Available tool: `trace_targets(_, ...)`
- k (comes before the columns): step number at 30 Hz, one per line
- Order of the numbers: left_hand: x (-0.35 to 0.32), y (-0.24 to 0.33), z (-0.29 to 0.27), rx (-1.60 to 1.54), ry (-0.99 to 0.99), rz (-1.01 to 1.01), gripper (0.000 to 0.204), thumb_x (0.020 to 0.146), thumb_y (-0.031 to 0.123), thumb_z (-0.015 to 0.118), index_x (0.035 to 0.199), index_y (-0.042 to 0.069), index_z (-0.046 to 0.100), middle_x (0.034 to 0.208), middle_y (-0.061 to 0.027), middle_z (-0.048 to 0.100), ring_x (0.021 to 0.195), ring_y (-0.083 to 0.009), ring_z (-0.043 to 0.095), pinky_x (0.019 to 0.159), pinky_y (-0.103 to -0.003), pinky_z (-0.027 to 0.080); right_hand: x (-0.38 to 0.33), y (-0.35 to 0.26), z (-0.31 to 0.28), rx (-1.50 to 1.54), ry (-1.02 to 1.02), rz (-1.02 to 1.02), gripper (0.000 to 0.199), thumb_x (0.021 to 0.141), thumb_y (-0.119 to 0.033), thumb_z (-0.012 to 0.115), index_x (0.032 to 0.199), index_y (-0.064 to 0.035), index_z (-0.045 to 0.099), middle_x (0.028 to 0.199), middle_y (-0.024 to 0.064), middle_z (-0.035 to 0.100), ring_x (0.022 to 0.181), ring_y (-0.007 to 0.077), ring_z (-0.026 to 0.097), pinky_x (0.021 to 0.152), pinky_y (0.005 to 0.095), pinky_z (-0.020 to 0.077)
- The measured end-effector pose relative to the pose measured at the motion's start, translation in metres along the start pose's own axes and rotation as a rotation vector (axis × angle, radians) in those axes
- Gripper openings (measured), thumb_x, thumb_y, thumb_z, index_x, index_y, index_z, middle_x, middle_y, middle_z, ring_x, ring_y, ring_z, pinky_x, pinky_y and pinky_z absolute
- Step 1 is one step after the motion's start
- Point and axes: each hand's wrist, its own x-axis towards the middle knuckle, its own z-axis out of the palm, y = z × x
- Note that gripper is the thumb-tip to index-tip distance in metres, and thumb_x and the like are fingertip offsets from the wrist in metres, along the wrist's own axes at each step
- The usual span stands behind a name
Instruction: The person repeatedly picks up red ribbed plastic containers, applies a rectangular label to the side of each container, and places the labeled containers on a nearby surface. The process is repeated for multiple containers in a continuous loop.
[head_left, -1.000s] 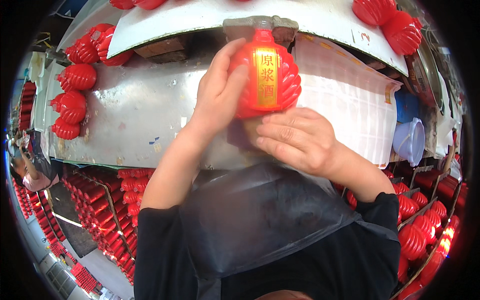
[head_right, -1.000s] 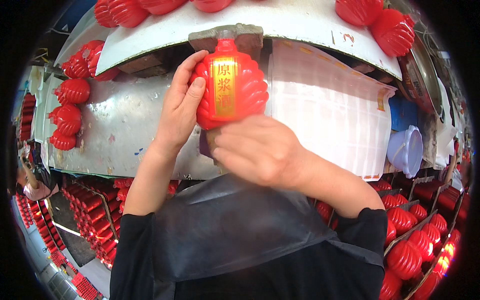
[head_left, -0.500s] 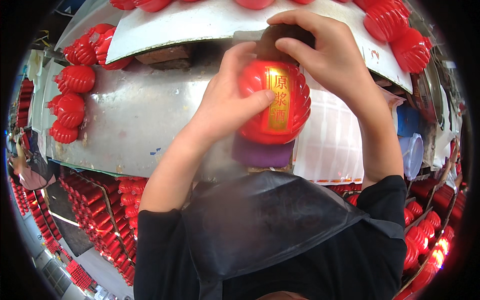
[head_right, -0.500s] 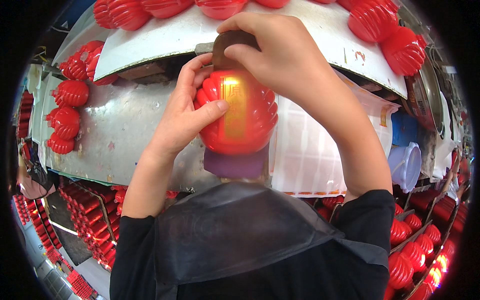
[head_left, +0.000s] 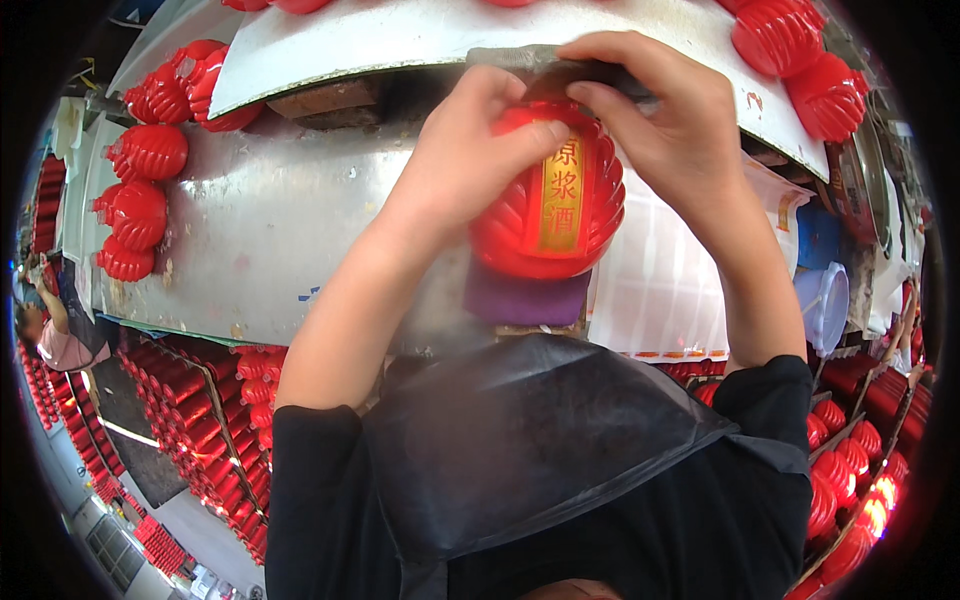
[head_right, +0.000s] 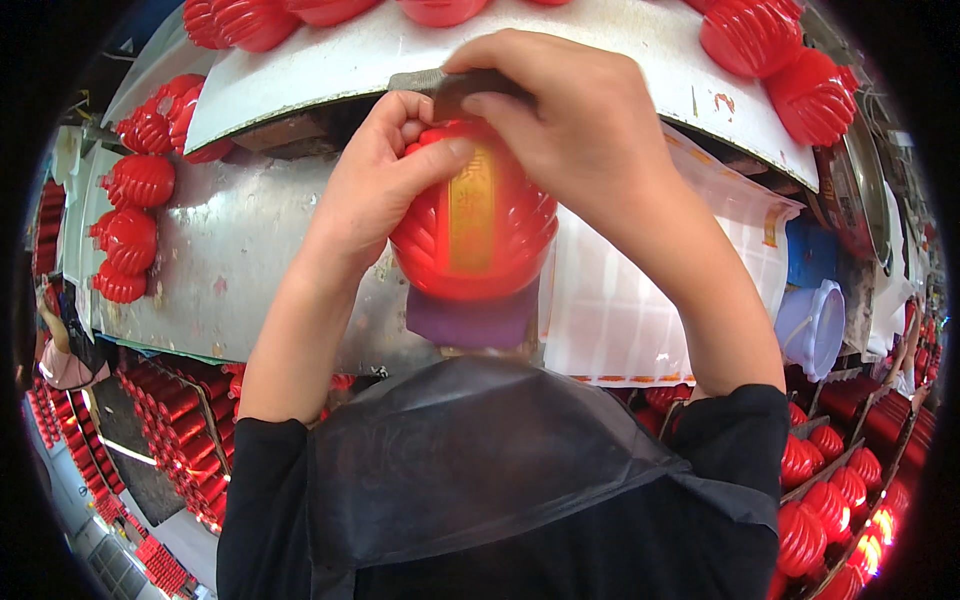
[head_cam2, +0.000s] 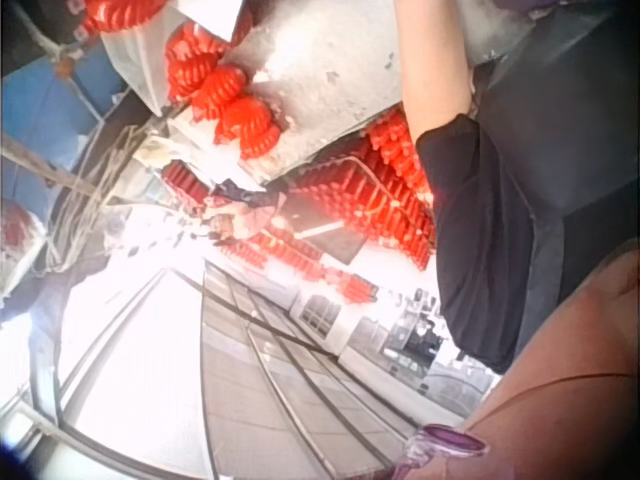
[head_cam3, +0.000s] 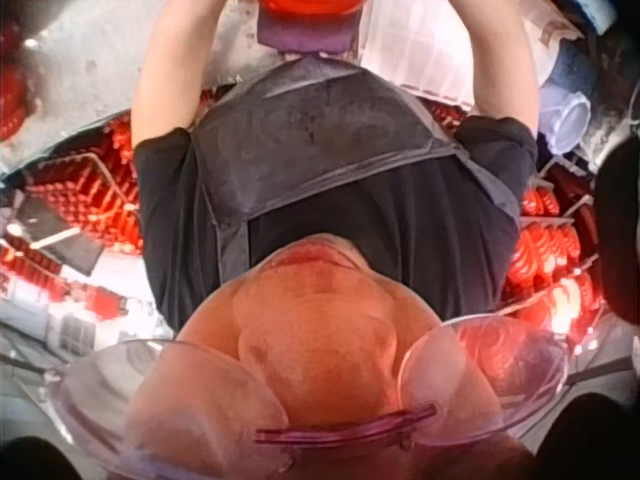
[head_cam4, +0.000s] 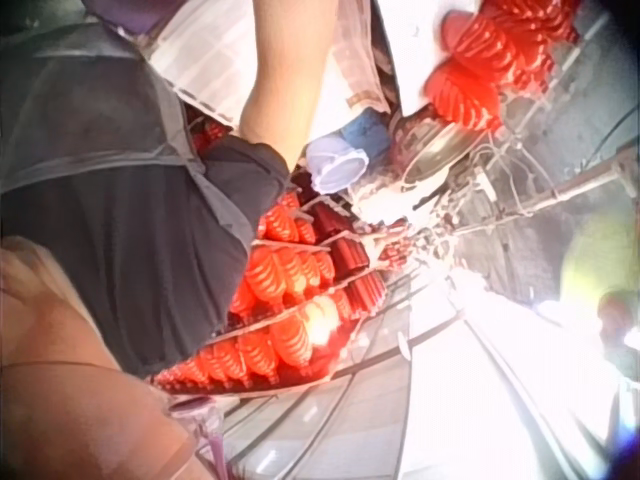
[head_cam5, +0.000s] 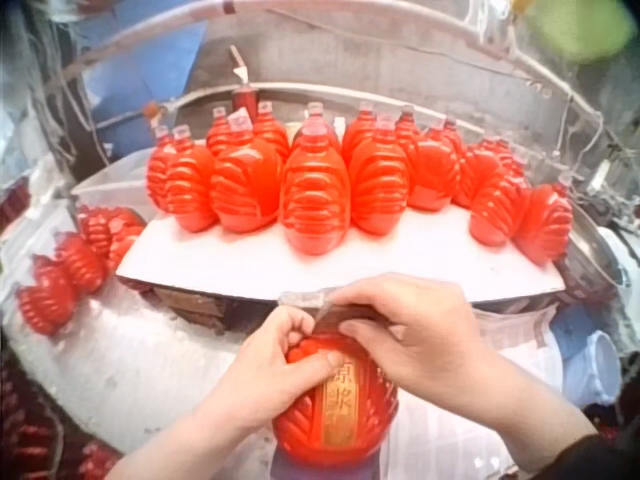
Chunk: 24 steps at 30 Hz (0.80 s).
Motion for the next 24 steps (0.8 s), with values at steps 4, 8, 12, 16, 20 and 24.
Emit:
trace_targets(4,-0.002,0.002,0.003,-0.14,0.035,-0.03,0.02,0.097,0.011,0.073,0.107,0.006,0.056,0.097,-0.0024,0.068,0.087,-0.0065,0.064,0.079,-0.023,0.053,-0.037,-0.021,-0.008,-0.026,0.034,-0.067,0.025,0.081,0.011,0.073,0.104,0.0022,0.074,0.103,0.0125,0.076,0.096,0.0227,0.075,0.086,0.0328,0.0613)
trace_targets(8,0.0,0.002,0.005,-0.133,0.083,-0.027,0.018,0.096,0.012,0.073,0.102,0.006,0.057,0.091,-0.0013,0.068,0.082,-0.0063,0.062,0.075,-0.023,0.052,-0.081,-0.046,0.011,-0.038,0.002,-0.458,0.018,0.076,0.005,0.074,0.092,-0.0041,0.076,0.099,0.0116,0.077,0.094,0.0271,0.076,0.081,0.0383,0.0622)
trace_targets(12,0.0,0.003,0.006,-0.151,0.101,-0.042,0.017,0.097,0.013,0.074,0.099,0.006,0.058,0.089,-0.002,0.068,0.08,-0.0064,0.062,0.073,-0.023,0.051,-0.102,-0.059,0.019,0.168,-0.135,-0.387,0.022,0.076,0.002,0.076,0.096,-0.0056,0.075,0.097,0.0103,0.076,0.088,0.0268,0.075,0.075,0.0375,0.061)
trace_targets(16,-0.001,0.006,0.01,-0.086,0.145,-0.035,0.018,0.099,0.014,0.07,0.106,0.003,0.058,0.091,-0.0032,0.068,0.082,-0.0077,0.062,0.074,-0.024,0.052,-0.087,-0.062,0.003,0.249,-0.035,-0.038,0.025,0.08,0.002,0.077,0.103,-0.0054,0.072,0.089,0.0107,0.073,0.077,0.0302,0.073,0.066,0.0387,0.0581)
trace_targets(20,-0.015,0.008,0.015,-0.074,0.165,0.08,0.025,0.101,0.016,0.062,0.118,-0.002,0.057,0.1,-0.0086,0.068,0.09,-0.0129,0.064,0.081,-0.028,0.053,-0.053,-0.053,-0.003,-0.055,0.159,-0.072,0.033,0.081,0.001,0.077,0.112,-0.0037,0.068,0.091,0.012,0.07,0.078,0.0325,0.071,0.065,0.039,0.0565)
trace_targets(24,-0.036,0.009,0.016,-0.074,0.133,0.195,0.027,0.102,0.013,0.055,0.125,-0.003,0.055,0.116,-0.013,0.067,0.109,-0.0159,0.062,0.098,-0.031,0.049,-0.034,-0.05,-0.005,-0.151,0.147,-0.05,0.033,0.085,0.0,0.077,0.117,-0.0009,0.068,0.097,0.0156,0.071,0.083,0.0309,0.071,0.072,0.0353,0.0564)
